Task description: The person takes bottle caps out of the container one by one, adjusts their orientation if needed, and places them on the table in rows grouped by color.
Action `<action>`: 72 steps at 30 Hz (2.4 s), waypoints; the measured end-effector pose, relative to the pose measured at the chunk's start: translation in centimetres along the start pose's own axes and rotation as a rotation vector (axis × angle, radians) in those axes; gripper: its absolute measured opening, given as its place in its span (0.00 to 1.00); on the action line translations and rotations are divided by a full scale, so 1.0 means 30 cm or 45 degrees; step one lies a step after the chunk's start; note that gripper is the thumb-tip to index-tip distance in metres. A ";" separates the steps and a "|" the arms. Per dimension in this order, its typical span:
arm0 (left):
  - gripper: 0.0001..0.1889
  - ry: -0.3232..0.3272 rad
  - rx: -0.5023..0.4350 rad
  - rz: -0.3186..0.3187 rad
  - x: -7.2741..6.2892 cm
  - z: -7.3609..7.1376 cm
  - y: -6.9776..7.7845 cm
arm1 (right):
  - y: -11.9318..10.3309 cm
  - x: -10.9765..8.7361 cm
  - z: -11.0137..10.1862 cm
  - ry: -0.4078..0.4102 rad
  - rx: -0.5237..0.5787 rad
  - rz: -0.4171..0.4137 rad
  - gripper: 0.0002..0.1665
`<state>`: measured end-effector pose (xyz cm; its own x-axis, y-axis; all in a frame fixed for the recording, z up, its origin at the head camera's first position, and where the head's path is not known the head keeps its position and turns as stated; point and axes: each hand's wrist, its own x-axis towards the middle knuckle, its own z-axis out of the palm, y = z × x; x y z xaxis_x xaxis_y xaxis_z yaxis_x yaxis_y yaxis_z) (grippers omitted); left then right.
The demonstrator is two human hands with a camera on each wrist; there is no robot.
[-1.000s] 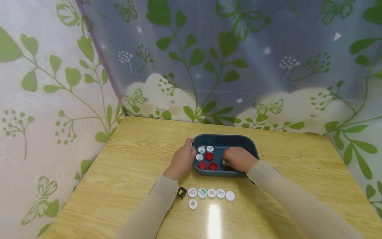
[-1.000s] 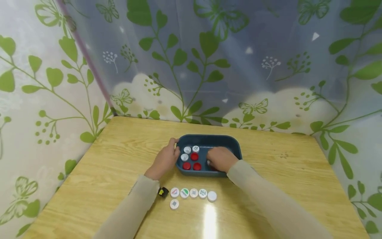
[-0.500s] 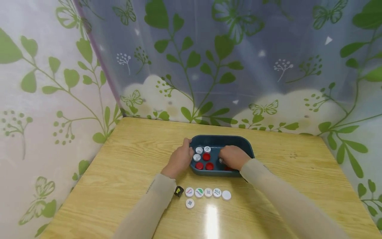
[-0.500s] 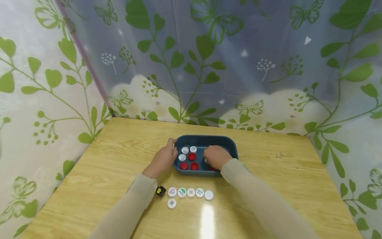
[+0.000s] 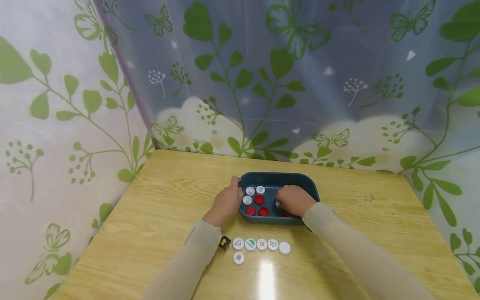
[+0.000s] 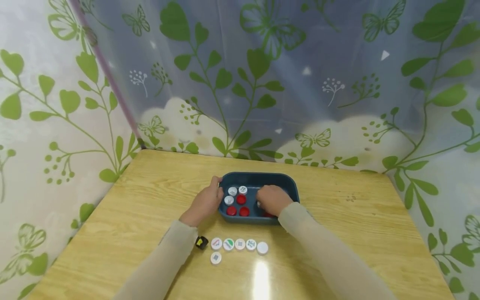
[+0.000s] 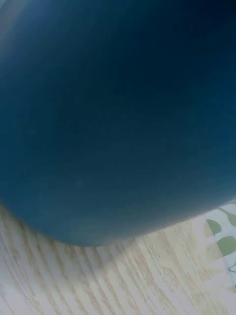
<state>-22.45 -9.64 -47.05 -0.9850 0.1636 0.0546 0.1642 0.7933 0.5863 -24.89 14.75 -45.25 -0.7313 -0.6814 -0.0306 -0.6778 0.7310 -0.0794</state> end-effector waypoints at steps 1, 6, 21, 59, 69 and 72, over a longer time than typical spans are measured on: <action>0.21 0.001 0.005 0.002 0.000 0.000 -0.001 | 0.001 0.001 0.001 0.004 -0.005 -0.006 0.09; 0.21 0.004 0.015 0.012 0.002 -0.002 0.000 | 0.003 -0.003 -0.003 0.022 -0.009 -0.032 0.09; 0.21 -0.001 0.014 0.024 -0.007 0.008 0.007 | -0.005 0.013 0.021 0.011 -0.020 0.064 0.09; 0.22 0.021 0.017 0.003 -0.001 -0.008 0.006 | -0.131 -0.115 -0.109 0.454 0.430 0.093 0.15; 0.21 0.021 0.006 -0.022 -0.006 -0.008 0.004 | -0.350 -0.248 -0.030 0.572 0.302 -0.350 0.15; 0.21 0.019 0.012 -0.026 -0.002 -0.007 0.005 | -0.386 -0.269 0.025 0.559 0.253 -0.462 0.15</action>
<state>-22.39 -9.64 -46.79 -0.9888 0.1386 0.0546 0.1444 0.8018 0.5799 -11.07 11.75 -44.82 -0.4481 -0.7760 0.4438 -0.8935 0.4051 -0.1937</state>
